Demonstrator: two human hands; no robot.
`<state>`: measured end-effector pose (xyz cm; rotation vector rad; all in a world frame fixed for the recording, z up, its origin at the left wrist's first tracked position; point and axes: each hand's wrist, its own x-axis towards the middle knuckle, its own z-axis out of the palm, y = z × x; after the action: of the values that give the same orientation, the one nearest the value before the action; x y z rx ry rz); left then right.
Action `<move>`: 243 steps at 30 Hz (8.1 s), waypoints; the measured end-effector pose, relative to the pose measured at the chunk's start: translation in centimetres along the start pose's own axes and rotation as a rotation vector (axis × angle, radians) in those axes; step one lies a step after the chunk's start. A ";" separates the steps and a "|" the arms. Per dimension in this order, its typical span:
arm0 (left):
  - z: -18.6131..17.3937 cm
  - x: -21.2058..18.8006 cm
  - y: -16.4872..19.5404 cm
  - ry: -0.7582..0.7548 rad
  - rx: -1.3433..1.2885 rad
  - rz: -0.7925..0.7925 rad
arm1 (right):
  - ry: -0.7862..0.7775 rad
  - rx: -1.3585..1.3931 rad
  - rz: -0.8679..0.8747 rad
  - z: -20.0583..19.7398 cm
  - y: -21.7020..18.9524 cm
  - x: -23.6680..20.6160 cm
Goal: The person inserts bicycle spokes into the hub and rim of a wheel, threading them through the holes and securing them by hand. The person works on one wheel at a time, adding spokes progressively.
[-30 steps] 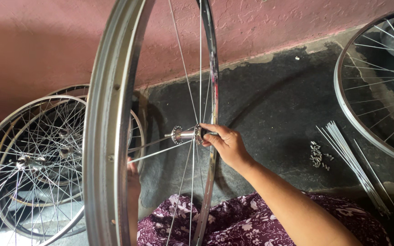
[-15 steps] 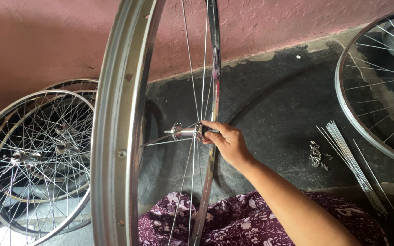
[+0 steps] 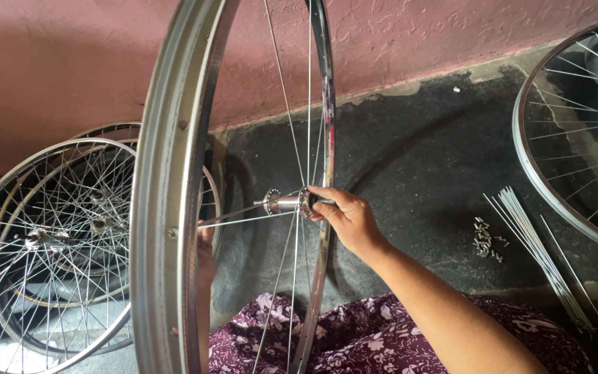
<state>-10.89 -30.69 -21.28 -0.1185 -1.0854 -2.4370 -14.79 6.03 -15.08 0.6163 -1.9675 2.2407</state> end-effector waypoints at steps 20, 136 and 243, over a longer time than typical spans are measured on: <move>0.5 0.5 -1.9 0.051 -0.050 -0.047 | 0.003 -0.019 -0.004 -0.1 -0.3 -0.2; 19.9 2.0 -7.0 -0.942 1.538 0.402 | 0.075 -0.384 -0.693 0.0 -7.8 -2.2; 27.7 -8.6 15.9 -0.519 0.950 -0.253 | 0.382 -1.296 1.105 -29.0 8.7 -5.3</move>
<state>0.85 -16.61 6.26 -0.3187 -2.4870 -1.8463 -19.61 33.69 -27.58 -1.1226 -3.1050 0.5468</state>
